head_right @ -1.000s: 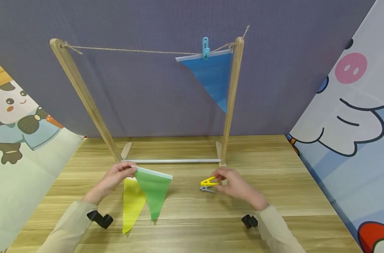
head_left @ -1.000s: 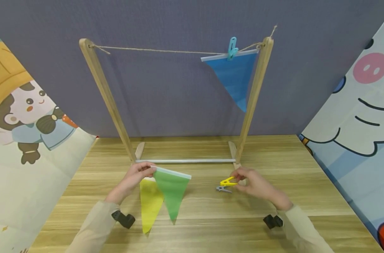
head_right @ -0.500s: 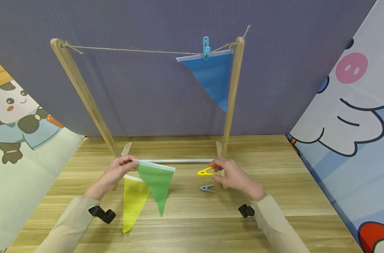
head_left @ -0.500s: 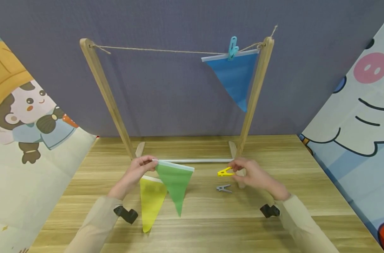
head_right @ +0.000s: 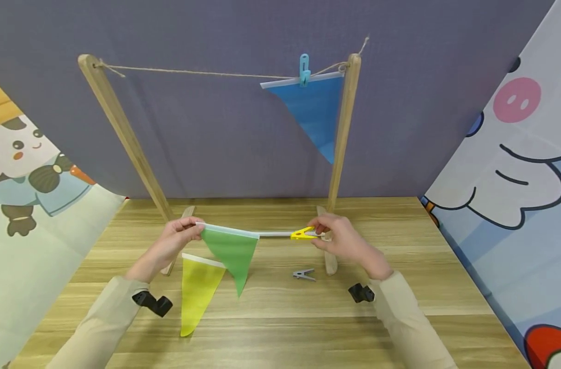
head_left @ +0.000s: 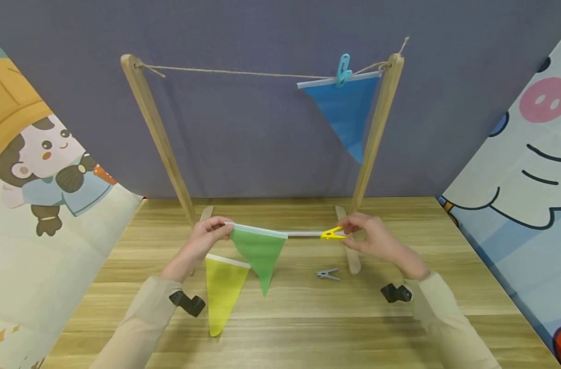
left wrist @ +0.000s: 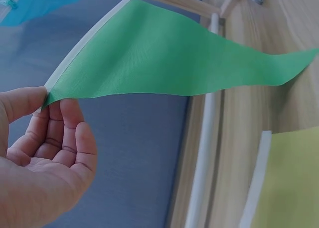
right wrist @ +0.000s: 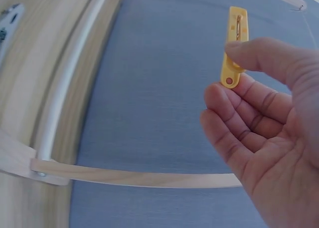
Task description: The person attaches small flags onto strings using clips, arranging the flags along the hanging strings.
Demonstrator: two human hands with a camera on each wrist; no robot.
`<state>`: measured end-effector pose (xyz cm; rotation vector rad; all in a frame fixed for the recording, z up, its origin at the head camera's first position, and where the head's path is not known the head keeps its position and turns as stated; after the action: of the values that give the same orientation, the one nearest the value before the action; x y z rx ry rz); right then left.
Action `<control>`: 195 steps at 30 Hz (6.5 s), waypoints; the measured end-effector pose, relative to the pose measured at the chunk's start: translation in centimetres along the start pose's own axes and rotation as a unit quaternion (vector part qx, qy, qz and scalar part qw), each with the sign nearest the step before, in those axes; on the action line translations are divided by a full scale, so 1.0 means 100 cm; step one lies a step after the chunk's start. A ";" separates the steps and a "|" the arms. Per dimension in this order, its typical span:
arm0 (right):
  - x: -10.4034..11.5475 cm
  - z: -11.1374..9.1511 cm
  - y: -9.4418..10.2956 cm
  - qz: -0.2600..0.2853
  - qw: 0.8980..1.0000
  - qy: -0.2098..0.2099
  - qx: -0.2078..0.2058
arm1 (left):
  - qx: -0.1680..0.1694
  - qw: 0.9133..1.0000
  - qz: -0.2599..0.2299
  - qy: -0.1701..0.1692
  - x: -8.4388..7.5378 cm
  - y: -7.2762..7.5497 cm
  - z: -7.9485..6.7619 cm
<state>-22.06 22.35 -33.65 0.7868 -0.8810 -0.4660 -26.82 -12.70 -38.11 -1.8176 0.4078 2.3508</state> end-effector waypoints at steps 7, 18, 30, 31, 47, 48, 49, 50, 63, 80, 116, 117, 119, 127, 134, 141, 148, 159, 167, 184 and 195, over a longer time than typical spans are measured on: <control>0.002 0.008 0.010 -0.006 1.000 0.008 -0.016 | -0.005 1.000 0.004 -0.008 -0.012 -0.002 0.010; 0.005 0.022 0.024 -0.016 1.000 -0.005 -0.014 | -0.017 0.999 -0.011 -0.041 -0.031 -0.004 0.025; 0.012 0.037 0.046 -0.055 0.998 -0.013 -0.023 | -0.037 0.997 -0.024 -0.061 -0.045 -0.003 0.039; 0.014 0.038 0.047 -0.058 0.998 -0.013 -0.023 | -0.038 0.997 -0.024 -0.061 -0.046 -0.003 0.040; 0.029 0.053 0.069 -0.072 0.997 -0.001 -0.027 | -0.052 0.996 -0.031 -0.064 -0.067 -0.002 0.051; 0.029 0.054 0.069 -0.073 0.997 -0.003 -0.025 | -0.054 0.996 -0.036 -0.064 -0.068 -0.002 0.052; 0.029 0.055 0.070 -0.073 0.997 -0.006 -0.022 | -0.057 0.996 -0.040 -0.064 -0.070 -0.002 0.053; 0.029 0.056 0.070 -0.074 0.997 -0.008 -0.020 | -0.060 0.995 -0.045 -0.064 -0.071 -0.002 0.054; 0.041 0.072 0.074 -0.088 0.996 0.000 -0.014 | -0.094 0.986 -0.094 -0.098 -0.090 0.005 0.066; 0.058 0.092 0.088 -0.100 0.995 0.011 -0.016 | -0.103 0.981 -0.116 -0.118 -0.107 0.004 0.078; 0.094 0.127 0.119 -0.119 0.992 0.008 -0.051 | -0.129 0.962 -0.166 -0.172 -0.145 0.001 0.092; 0.097 0.128 0.121 -0.122 0.991 0.009 -0.052 | -0.129 0.962 -0.168 -0.174 -0.147 0.001 0.093; 0.101 0.130 0.124 -0.130 0.990 0.013 -0.054 | -0.130 0.960 -0.172 -0.179 -0.153 0.000 0.096; 0.116 0.140 0.136 -0.155 0.986 0.027 -0.061 | -0.137 0.953 -0.181 -0.199 -0.173 -0.001 0.106; 0.126 0.147 0.144 -0.164 0.983 0.041 -0.070 | -0.155 0.950 -0.185 -0.196 -0.189 0.001 0.112; 0.137 0.154 0.150 -0.163 0.982 0.052 -0.084 | -0.178 0.948 -0.184 -0.187 -0.199 0.005 0.119; 0.147 0.168 0.154 -0.169 0.980 0.045 -0.095 | -0.182 0.952 -0.167 -0.183 -0.206 0.007 0.126; 0.159 0.193 0.155 -0.179 0.978 0.010 -0.110 | -0.188 0.956 -0.145 -0.172 -0.212 0.007 0.137; 0.162 0.212 0.154 -0.170 0.980 -0.010 -0.108 | -0.198 0.956 -0.129 -0.173 -0.215 0.008 0.145; 0.158 0.232 0.156 -0.150 0.979 -0.058 -0.125 | -0.201 0.961 -0.098 -0.162 -0.218 0.003 0.155; 0.162 0.239 0.148 -0.163 0.980 -0.029 -0.106 | -0.208 0.957 -0.098 -0.176 -0.219 0.003 0.152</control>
<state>-31.79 11.32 -4.71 0.7242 -0.7432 -0.8619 -35.31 -7.31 -13.43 -1.4338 -0.3207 2.6794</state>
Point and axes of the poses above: each hand's wrist, its own z-axis towards the middle knuckle, its own y-axis out of the back of the hand, x = y × z, the point moved 5 cm from there along z, towards the middle knuckle, and after that the axes turned 13 degrees about -y, right-handed, at the moved point
